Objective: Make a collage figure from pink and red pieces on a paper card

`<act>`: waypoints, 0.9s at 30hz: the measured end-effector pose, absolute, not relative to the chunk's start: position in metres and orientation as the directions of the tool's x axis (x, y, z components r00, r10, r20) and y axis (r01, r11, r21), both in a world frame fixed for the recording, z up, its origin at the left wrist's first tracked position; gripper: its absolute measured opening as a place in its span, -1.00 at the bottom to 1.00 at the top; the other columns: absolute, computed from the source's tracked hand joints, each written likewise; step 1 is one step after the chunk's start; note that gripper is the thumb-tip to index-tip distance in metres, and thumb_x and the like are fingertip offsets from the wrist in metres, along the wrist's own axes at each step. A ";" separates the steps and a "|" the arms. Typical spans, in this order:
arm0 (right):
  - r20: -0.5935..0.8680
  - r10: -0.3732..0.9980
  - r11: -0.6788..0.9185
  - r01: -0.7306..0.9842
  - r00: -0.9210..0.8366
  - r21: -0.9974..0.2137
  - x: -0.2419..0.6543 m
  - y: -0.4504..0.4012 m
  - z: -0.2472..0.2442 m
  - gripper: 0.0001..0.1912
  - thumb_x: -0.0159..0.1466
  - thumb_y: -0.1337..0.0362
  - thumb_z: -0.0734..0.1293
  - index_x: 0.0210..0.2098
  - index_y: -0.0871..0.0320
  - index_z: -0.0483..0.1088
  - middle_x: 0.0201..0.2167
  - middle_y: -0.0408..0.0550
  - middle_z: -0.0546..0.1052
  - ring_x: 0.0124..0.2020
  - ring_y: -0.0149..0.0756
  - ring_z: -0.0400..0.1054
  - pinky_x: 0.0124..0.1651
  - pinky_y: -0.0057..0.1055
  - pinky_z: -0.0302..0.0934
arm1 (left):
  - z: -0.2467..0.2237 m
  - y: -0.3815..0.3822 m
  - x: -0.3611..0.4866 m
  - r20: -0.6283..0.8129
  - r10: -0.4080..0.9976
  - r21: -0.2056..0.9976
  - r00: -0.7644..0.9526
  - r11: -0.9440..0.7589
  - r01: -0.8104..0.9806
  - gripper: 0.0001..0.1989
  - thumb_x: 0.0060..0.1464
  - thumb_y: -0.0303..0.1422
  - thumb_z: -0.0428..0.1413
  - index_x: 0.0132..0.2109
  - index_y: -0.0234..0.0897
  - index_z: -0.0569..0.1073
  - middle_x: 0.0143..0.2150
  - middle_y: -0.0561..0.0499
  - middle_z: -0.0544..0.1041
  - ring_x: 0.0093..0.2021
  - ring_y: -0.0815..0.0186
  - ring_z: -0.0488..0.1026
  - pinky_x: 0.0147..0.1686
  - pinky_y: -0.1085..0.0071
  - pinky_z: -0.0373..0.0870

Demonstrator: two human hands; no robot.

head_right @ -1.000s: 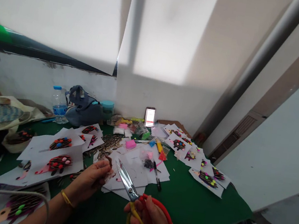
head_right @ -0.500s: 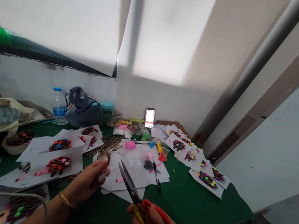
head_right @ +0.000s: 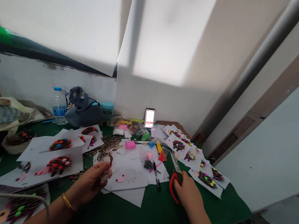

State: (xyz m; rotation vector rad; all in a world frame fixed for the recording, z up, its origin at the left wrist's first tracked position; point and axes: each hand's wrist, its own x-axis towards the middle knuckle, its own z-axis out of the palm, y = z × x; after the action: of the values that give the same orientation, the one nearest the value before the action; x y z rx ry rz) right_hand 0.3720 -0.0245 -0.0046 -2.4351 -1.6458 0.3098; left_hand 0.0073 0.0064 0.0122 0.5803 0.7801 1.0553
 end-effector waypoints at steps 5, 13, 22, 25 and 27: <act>-0.146 0.925 -0.363 0.928 0.350 -0.079 0.377 -0.017 -0.008 -0.37 0.31 0.06 0.19 0.22 0.38 0.20 0.00 0.35 0.44 -0.07 0.05 0.42 -0.15 -0.20 0.24 | 0.011 0.005 0.011 -0.305 0.914 0.742 0.268 0.404 -0.535 -0.59 -0.20 -0.19 0.41 -0.37 -0.28 0.36 -0.58 0.19 0.34 -0.65 0.57 0.20 -0.68 0.64 0.06; -0.047 0.998 -0.046 0.958 0.034 -0.283 0.312 -0.010 0.058 -0.68 0.31 0.18 0.23 -0.01 0.10 0.46 -0.09 0.10 0.51 -0.08 -0.07 0.39 -0.11 -0.24 0.21 | 0.007 0.004 0.013 -0.296 0.913 0.771 0.279 0.401 -0.495 -0.62 -0.14 -0.18 0.38 -0.39 -0.28 0.37 -0.56 0.16 0.38 -0.65 0.57 0.18 -0.68 0.63 0.01; 0.203 0.894 0.392 0.478 -0.399 -0.786 0.194 -0.008 0.045 -0.90 0.23 0.36 0.30 -0.33 0.17 0.48 -0.37 -0.15 0.48 -0.30 -0.37 0.34 -0.23 -0.47 0.17 | 0.004 0.003 0.013 -0.261 0.915 0.818 0.308 0.379 -0.433 -0.61 -0.11 -0.12 0.35 -0.28 -0.27 0.42 -0.51 0.17 0.34 -0.64 0.57 0.15 -0.67 0.62 0.00; 0.250 0.924 0.373 0.529 -0.291 -0.762 0.191 -0.003 0.040 -0.88 0.21 0.41 0.29 -0.46 0.18 0.39 -0.46 -0.19 0.40 -0.39 -0.41 0.28 -0.31 -0.49 0.10 | 0.004 0.006 0.012 -0.211 0.977 0.882 0.044 0.210 -0.422 -0.49 -0.18 -0.11 0.38 -0.12 -0.18 0.39 -0.41 0.16 0.36 -0.56 0.51 0.24 -0.64 0.61 0.05; 0.279 0.927 0.374 0.597 -0.250 -0.710 0.191 -0.003 0.041 -0.86 0.21 0.42 0.28 -0.48 0.18 0.35 -0.47 -0.20 0.37 -0.40 -0.41 0.24 -0.32 -0.48 0.06 | 0.006 0.006 0.011 -0.079 0.991 0.939 -0.112 0.036 -0.343 -0.49 -0.24 -0.17 0.40 -0.16 -0.17 0.38 -0.37 0.14 0.36 -0.47 0.45 0.30 -0.59 0.59 0.12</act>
State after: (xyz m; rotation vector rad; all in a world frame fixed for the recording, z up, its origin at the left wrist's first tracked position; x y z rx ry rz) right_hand 0.1908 -0.0029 0.0405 -1.3124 -1.9562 0.6211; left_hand 0.0112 0.0058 0.0058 0.8468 1.0620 1.3993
